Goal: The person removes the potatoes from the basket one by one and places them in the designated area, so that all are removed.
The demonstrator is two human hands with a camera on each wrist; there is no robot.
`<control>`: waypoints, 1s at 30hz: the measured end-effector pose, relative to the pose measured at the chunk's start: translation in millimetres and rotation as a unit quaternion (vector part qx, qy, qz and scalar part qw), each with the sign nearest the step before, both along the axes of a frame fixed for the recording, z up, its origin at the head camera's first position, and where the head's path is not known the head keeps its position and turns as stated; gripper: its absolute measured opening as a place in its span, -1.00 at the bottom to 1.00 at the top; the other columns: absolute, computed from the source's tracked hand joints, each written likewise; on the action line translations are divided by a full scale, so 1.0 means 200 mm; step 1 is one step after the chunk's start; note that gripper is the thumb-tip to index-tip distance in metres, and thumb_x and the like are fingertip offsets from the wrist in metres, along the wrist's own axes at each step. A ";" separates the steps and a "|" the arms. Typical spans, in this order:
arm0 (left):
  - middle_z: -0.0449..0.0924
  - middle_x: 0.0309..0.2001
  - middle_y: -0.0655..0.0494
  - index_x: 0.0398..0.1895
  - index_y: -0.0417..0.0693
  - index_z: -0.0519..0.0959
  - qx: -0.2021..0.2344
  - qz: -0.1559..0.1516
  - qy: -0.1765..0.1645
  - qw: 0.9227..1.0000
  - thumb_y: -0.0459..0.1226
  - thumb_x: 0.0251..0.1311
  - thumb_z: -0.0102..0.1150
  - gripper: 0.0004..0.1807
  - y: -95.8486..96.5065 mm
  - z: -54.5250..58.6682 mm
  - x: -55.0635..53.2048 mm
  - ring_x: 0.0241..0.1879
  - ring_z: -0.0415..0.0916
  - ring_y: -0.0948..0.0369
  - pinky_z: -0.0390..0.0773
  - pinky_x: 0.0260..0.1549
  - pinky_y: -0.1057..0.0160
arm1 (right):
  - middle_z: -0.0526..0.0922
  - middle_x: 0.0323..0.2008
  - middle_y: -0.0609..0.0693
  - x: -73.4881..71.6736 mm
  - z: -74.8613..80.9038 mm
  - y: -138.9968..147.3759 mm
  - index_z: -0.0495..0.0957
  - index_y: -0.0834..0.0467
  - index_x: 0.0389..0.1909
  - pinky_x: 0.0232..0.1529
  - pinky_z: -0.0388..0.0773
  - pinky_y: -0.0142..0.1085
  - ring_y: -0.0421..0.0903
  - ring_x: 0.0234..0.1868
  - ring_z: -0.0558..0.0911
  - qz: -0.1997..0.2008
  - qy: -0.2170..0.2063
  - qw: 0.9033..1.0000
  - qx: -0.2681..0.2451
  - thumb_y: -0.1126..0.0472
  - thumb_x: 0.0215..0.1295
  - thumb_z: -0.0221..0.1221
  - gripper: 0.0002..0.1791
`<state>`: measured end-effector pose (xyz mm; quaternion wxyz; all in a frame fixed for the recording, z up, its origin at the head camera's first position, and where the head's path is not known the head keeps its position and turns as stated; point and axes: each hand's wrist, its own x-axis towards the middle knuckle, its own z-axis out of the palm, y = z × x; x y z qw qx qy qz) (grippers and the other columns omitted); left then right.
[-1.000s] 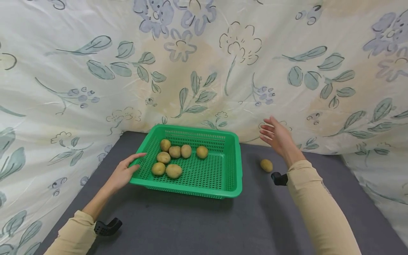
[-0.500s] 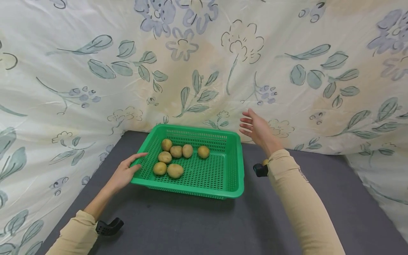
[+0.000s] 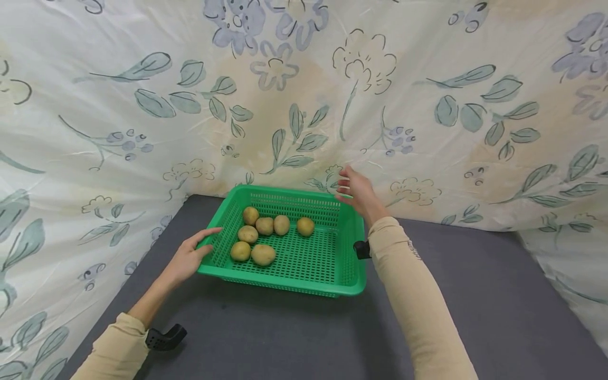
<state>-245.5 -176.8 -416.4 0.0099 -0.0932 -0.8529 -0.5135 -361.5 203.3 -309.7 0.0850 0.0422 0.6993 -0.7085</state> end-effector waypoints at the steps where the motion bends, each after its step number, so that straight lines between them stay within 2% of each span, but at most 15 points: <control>1: 0.14 0.36 -0.22 0.38 -0.06 0.30 0.000 0.000 0.000 1.000 -0.42 0.38 -0.15 -0.50 0.00 0.00 0.00 -0.85 -0.05 0.33 0.18 -0.79 0.31 | 0.21 0.26 0.21 0.00 -0.01 -0.01 0.08 0.20 0.45 0.18 0.35 -0.11 -0.04 -0.03 0.41 0.002 0.000 1.000 0.005 -0.12 0.52 -0.31 -0.35; 4: 0.16 0.36 -0.22 0.38 -0.06 0.30 0.000 0.002 0.001 1.000 -0.42 0.38 -0.14 -0.50 0.00 0.00 0.00 -0.85 -0.05 0.33 0.18 -0.79 0.31 | 0.20 0.29 0.22 -0.02 -0.03 -0.06 0.10 0.20 0.45 0.18 0.35 -0.09 0.03 0.07 0.39 0.006 -0.006 1.000 0.016 -0.13 0.52 -0.31 -0.34; 8: 0.16 0.35 -0.22 0.38 -0.06 0.30 -0.004 0.006 0.002 1.000 -0.43 0.38 -0.15 -0.50 -0.01 -0.01 0.00 -0.85 -0.05 0.32 0.19 -0.79 0.30 | 0.16 0.33 0.25 -0.03 -0.07 -0.12 0.10 0.22 0.44 0.20 0.32 -0.05 0.16 0.25 0.27 0.018 -0.020 0.999 0.016 -0.12 0.53 -0.29 -0.35; 13: 0.13 0.38 -0.22 0.38 -0.06 0.29 -0.011 0.008 0.000 1.000 -0.42 0.37 -0.17 -0.49 -0.01 -0.01 0.00 -0.82 -0.04 0.29 0.24 -0.72 0.27 | 0.16 0.35 0.25 -0.03 -0.14 -0.19 0.10 0.25 0.43 0.22 0.30 -0.03 0.19 0.31 0.23 0.043 -0.037 0.997 0.049 -0.09 0.54 -0.27 -0.36; 18: 0.14 0.37 -0.23 0.38 -0.06 0.29 -0.012 0.008 0.000 1.000 -0.42 0.38 -0.17 -0.49 0.00 0.00 0.00 -0.82 -0.05 0.28 0.21 -0.75 0.28 | 0.17 0.35 0.26 -0.03 -0.20 -0.23 0.12 0.25 0.43 0.23 0.29 -0.01 0.19 0.33 0.21 0.062 -0.042 0.994 0.085 -0.08 0.54 -0.27 -0.37; 23: 0.17 0.35 -0.22 0.38 -0.06 0.30 -0.004 0.004 0.002 1.000 -0.42 0.37 -0.17 -0.50 0.00 -0.01 -0.01 -0.83 -0.05 0.28 0.17 -0.80 0.31 | 0.20 0.31 0.27 -0.02 -0.26 -0.27 0.13 0.26 0.42 0.22 0.29 0.02 0.20 0.26 0.25 0.080 -0.044 0.989 0.119 -0.06 0.55 -0.27 -0.39; 30: 0.17 0.36 -0.20 0.38 -0.08 0.30 0.002 0.003 0.003 1.000 -0.43 0.37 -0.16 -0.50 0.00 0.00 -0.01 -0.84 -0.05 0.29 0.18 -0.79 0.29 | 0.28 0.16 0.29 0.00 -0.31 -0.35 0.24 0.26 0.36 0.13 0.35 0.04 0.09 -0.05 0.38 0.094 -0.039 0.982 0.158 -0.08 0.52 -0.19 -0.40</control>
